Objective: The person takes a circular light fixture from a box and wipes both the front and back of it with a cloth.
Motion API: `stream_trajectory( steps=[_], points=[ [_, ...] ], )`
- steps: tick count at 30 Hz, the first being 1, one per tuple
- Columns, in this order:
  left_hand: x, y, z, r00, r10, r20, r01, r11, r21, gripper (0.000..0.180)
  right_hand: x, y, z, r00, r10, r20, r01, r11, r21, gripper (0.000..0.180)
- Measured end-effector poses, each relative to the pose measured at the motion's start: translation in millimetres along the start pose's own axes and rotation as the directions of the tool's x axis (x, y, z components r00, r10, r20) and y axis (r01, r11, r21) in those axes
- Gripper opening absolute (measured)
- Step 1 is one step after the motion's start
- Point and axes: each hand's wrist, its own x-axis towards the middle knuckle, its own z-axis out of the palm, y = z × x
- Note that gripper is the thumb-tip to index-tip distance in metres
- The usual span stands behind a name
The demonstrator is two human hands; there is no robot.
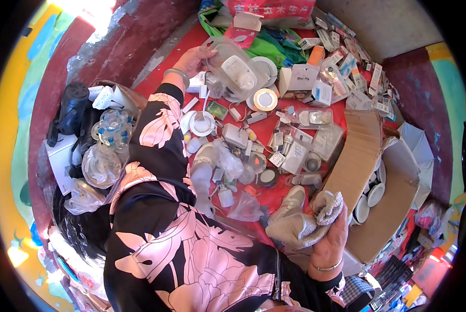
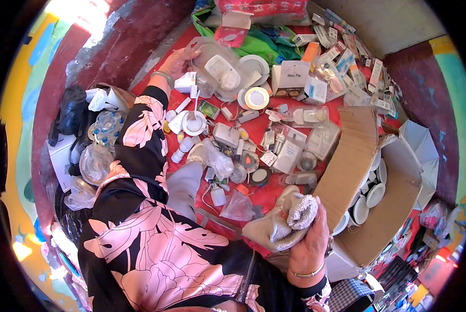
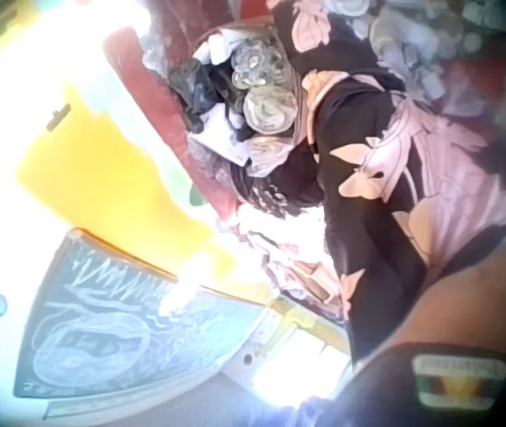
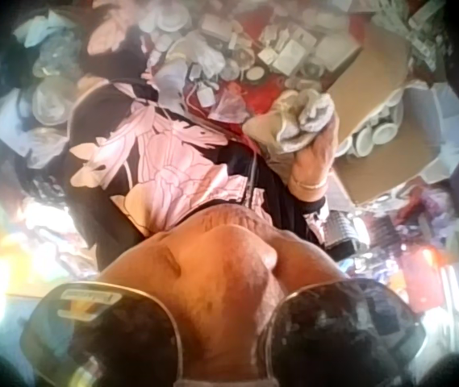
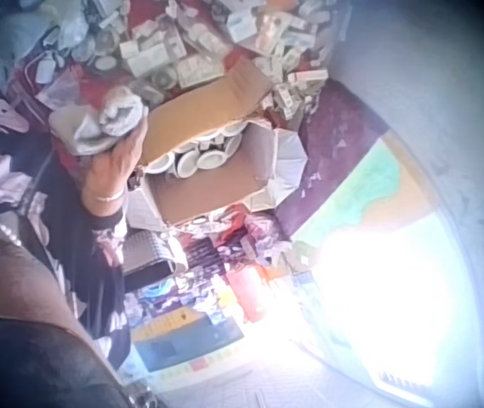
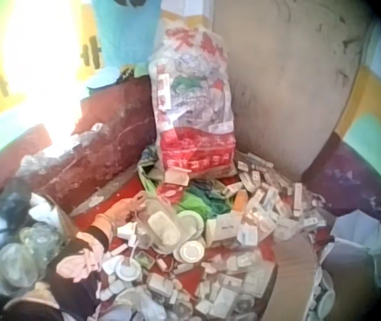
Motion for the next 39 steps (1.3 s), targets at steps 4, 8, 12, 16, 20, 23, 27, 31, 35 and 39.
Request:
stream_trajectory(
  steps=[4, 8, 12, 16, 20, 23, 27, 31, 35, 39],
  points=[
    [2.1, 1.1, 3.7, 0.996, -0.052, 0.077, 0.043, 0.992, 0.115, 0.023, -0.1, -2.1, -5.2, 1.0, -0.018, 0.002, 0.018, 1.0, 0.014, 0.029],
    [-1.1, -2.8, 4.0, 0.983, -0.115, 0.145, 0.088, 0.979, 0.183, 0.021, 2.7, -2.5, 1.3, 0.998, 0.026, 0.055, -0.026, 1.0, 0.005, 0.029],
    [10.8, -4.0, 10.1, 0.968, -0.115, 0.222, 0.083, 0.986, 0.145, 0.023, 1.8, -1.4, 2.2, 1.0, -0.012, 0.027, 0.012, 1.0, -0.018, 0.027],
    [8.0, -2.1, -1.0, 0.94, -0.047, 0.337, 0.048, 0.999, 0.003, 0.026, 7.8, -0.2, -4.6, 0.999, 0.011, 0.041, -0.011, 1.0, 0.002, 0.031],
    [3.7, -10.8, -0.4, 0.929, -0.13, 0.347, 0.137, 0.991, 0.004, 0.02, 6.1, -0.2, -0.6, 1.0, 0.017, -0.009, -0.017, 1.0, 0.018, 0.029],
    [-5.9, -39.5, -13.2, 0.912, -0.352, 0.211, 0.32, 0.932, 0.172, 0.019, 4.6, -2.8, 3.2, 0.999, 0.036, -0.003, -0.036, 0.999, 0.005, 0.027],
    [-16.1, -57.3, -39.1, 0.789, -0.613, -0.043, 0.54, 0.658, 0.524, 0.021, 1.3, 0.5, 9.5, 1.0, 0.008, -0.019, -0.009, 1.0, -0.03, 0.026],
    [-13.6, -63.9, -61.6, 0.789, -0.606, -0.099, 0.493, 0.53, 0.69, 0.027, 4.0, 1.2, 14.5, 0.999, 0.009, -0.041, -0.011, 0.999, -0.05, 0.026],
    [10.4, -65.4, -46.5, 0.868, -0.441, -0.227, 0.413, 0.39, 0.823, 0.029, 9.2, 0.9, 13.2, 0.999, -0.001, -0.037, -0.001, 0.999, -0.055, 0.027],
    [36.9, -43.1, -48.2, 0.985, -0.047, -0.166, 0.173, 0.273, 0.946, 0.034, 13.5, 0.1, 10.7, 1.0, 0.021, 0.02, -0.02, 0.998, -0.056, 0.028]
  ],
)
